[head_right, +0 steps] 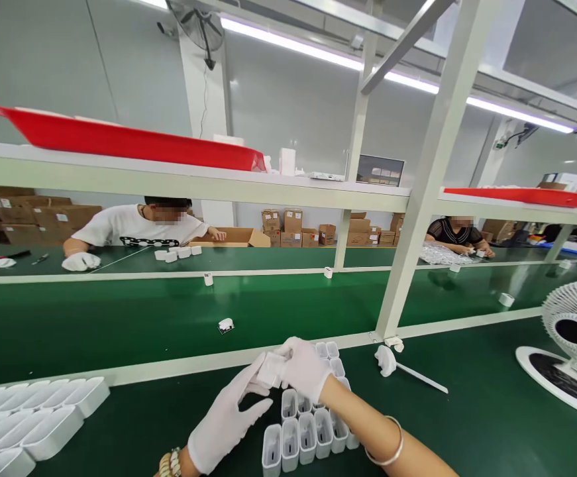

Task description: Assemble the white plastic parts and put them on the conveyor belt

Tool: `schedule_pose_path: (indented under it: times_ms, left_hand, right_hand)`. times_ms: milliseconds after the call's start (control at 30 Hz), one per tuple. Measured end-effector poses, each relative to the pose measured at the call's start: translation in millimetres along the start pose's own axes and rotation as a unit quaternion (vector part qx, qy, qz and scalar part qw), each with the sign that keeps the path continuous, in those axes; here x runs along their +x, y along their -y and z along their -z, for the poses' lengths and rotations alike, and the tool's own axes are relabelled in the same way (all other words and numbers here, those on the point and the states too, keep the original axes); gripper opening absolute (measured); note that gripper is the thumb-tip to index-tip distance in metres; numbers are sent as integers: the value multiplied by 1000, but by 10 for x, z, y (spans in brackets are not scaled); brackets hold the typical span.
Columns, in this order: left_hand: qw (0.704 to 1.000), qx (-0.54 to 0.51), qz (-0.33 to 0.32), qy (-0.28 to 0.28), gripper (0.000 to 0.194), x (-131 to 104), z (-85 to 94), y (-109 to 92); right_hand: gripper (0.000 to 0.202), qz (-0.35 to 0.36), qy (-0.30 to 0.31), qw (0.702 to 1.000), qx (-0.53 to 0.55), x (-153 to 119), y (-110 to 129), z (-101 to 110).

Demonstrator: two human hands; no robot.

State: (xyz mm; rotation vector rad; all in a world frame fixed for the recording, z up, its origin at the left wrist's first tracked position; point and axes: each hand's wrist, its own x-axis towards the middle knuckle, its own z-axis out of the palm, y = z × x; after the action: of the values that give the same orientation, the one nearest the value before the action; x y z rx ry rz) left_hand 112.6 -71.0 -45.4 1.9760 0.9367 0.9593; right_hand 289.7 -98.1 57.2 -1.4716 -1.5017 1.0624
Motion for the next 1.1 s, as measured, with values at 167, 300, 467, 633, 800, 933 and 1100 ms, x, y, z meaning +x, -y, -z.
schedule_pose_path:
  times_ms: [167,300,467,633,800,933,1100]
  left_hand:
    - [989,82,-31,116,48,41,61,-67]
    - [961,166,-93,199,40,57,58,-98]
    - [955,172,-115,213,28,47,35,-102]
    - [965,154,-67,200,22,51,36,-165]
    - [969,198,-12,147,26,64,20,-275]
    - [974,194,1,116,24,71,21,-343]
    - [988,145,17,60,8,80,60,-373]
  right_hand:
    - [30,-95,74,965,233,147,-3,251]
    - [27,-106,104,923,354,203,-28,319]
    - [25,-144,116,881,435,282,-103,371]
    - [25,-165,103,861,470,328,-147,427]
    - [21,-153,47,873,460,436,-247,548]
    - [15,-152,7,884,443,486,-239,685]
    - [29,-161,25,886,433,413,-115,709]
